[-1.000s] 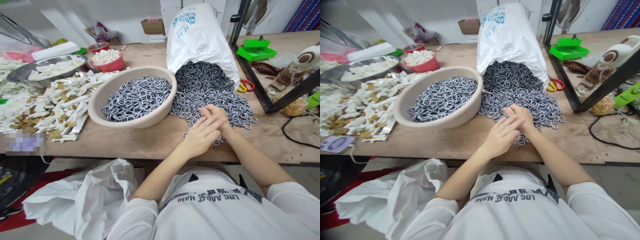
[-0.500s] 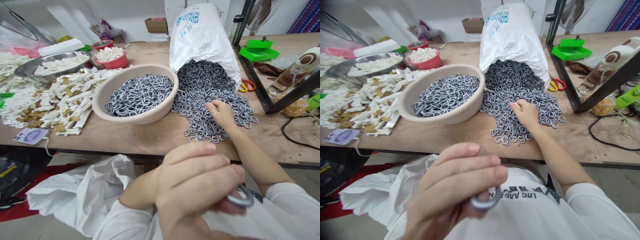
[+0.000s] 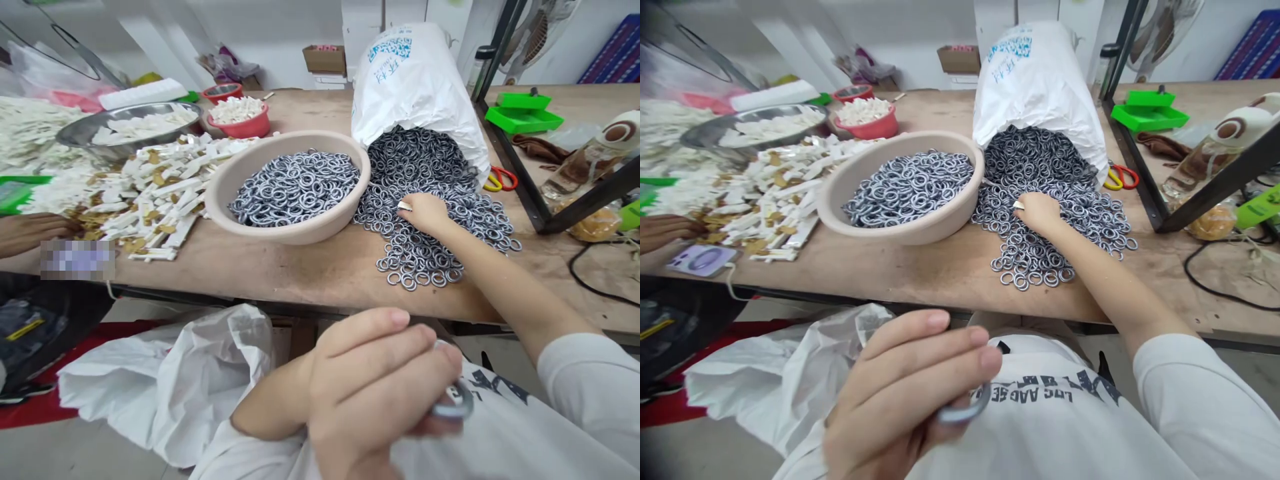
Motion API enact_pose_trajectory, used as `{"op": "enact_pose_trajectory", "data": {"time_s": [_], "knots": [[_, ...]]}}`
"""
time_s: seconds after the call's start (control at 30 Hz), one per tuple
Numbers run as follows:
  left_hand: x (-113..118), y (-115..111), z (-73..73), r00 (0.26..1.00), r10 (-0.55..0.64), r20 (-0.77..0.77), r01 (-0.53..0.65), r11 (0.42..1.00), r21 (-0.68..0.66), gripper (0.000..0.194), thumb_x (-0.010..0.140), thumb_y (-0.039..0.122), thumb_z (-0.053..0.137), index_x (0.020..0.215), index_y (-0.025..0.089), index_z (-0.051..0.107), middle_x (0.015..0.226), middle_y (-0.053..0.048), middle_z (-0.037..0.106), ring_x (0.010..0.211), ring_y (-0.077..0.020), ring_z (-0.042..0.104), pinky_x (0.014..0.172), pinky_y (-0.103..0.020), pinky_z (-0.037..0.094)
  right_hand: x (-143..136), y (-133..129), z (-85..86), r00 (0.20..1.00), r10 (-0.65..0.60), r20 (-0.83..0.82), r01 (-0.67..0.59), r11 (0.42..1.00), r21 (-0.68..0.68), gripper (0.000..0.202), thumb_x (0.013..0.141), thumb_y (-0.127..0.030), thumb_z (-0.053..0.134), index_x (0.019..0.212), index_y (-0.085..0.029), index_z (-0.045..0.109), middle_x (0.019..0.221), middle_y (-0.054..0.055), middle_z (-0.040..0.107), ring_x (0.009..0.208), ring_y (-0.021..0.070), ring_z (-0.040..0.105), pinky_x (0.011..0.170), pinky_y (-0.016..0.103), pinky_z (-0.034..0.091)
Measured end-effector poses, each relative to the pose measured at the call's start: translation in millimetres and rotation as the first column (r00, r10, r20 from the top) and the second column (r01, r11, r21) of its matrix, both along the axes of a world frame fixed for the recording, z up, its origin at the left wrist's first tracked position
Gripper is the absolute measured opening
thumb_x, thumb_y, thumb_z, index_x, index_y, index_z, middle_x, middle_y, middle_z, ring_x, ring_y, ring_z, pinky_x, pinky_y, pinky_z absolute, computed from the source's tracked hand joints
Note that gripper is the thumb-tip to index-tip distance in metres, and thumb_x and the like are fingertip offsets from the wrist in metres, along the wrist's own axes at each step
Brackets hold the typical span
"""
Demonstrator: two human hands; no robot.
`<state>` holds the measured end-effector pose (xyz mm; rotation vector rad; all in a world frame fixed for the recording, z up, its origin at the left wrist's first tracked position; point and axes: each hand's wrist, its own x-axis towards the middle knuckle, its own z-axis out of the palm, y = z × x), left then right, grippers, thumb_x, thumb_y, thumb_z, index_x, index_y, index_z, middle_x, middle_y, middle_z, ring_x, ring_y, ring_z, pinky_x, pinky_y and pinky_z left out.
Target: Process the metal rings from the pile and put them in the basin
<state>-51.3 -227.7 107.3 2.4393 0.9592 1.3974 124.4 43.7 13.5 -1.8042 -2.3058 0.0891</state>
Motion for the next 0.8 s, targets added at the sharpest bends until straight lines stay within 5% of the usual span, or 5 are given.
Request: {"op": "enact_pose_trajectory", "data": {"time_s": [0.07,0.17,0.37,0.47,0.8], "knots": [[-4.5,32.7,-21.8,0.996,-0.081,0.037,0.078,0.994,0.073,0.034,0.093,0.023,0.056,0.121,0.036,0.067,0.099,0.002,0.078,0.087,-0.0182,0.072,0.096,-0.039,0.057,-2.2,4.9,0.6,1.0,-0.015,-0.008,0.015,1.0,0.013,0.029,0.089,-0.043,0.055,0.1,-0.023,0.074,0.103,0.011,0.074,0.093,0.0272,0.065,0.076,0.034,0.043],[-11.6,96.5,-62.4,0.944,0.088,0.318,0.024,0.943,-0.333,0.024,0.093,0.02,0.05,0.109,0.022,0.068,0.103,-0.007,0.074,0.094,-0.0173,0.069,0.091,-0.036,0.055,1.2,-1.4,3.9,0.981,0.021,-0.195,-0.011,0.999,0.052,0.03,0.09,-0.044,0.052,0.083,-0.021,0.069,0.08,0.007,0.069,0.076,0.0216,0.06,0.067,0.03,0.039],[-4.8,167.1,-112.9,0.614,0.461,0.641,0.505,0.396,-0.767,0.013,0.084,0.029,0.058,0.086,0.016,0.059,0.075,-0.001,0.061,0.056,-0.0077,0.052,0.048,-0.018,0.04,-3.1,-50.5,11.6,0.661,0.15,-0.735,-0.44,0.872,-0.217,0.036,0.088,-0.051,0.054,0.07,-0.02,0.053,0.058,-0.004,0.044,0.054,0.0106,0.035,0.054,0.026,0.029],[6.9,167.2,-115.9,0.661,0.378,0.648,0.499,0.424,-0.756,0.029,0.082,0.042,0.07,0.08,0.014,0.061,0.068,-0.001,0.058,0.053,-0.0058,0.046,0.044,-0.016,0.029,-10.2,-64.3,8.9,0.536,0.115,-0.837,-0.577,0.773,-0.263,0.039,0.09,-0.056,0.052,0.074,-0.02,0.056,0.062,-0.003,0.052,0.055,0.0105,0.037,0.056,0.026,0.031],[20.6,145.8,-106.8,0.493,0.412,0.766,0.631,0.437,-0.641,0.043,0.083,0.053,0.068,0.073,0.018,0.046,0.055,0.008,0.036,0.043,-0.0027,0.026,0.04,-0.017,0.018,-16.7,-73.0,-5.1,0.52,0.231,-0.823,-0.373,0.927,0.025,0.04,0.091,-0.058,0.055,0.084,-0.019,0.062,0.07,-0.002,0.057,0.064,0.0133,0.047,0.063,0.027,0.038]]}}
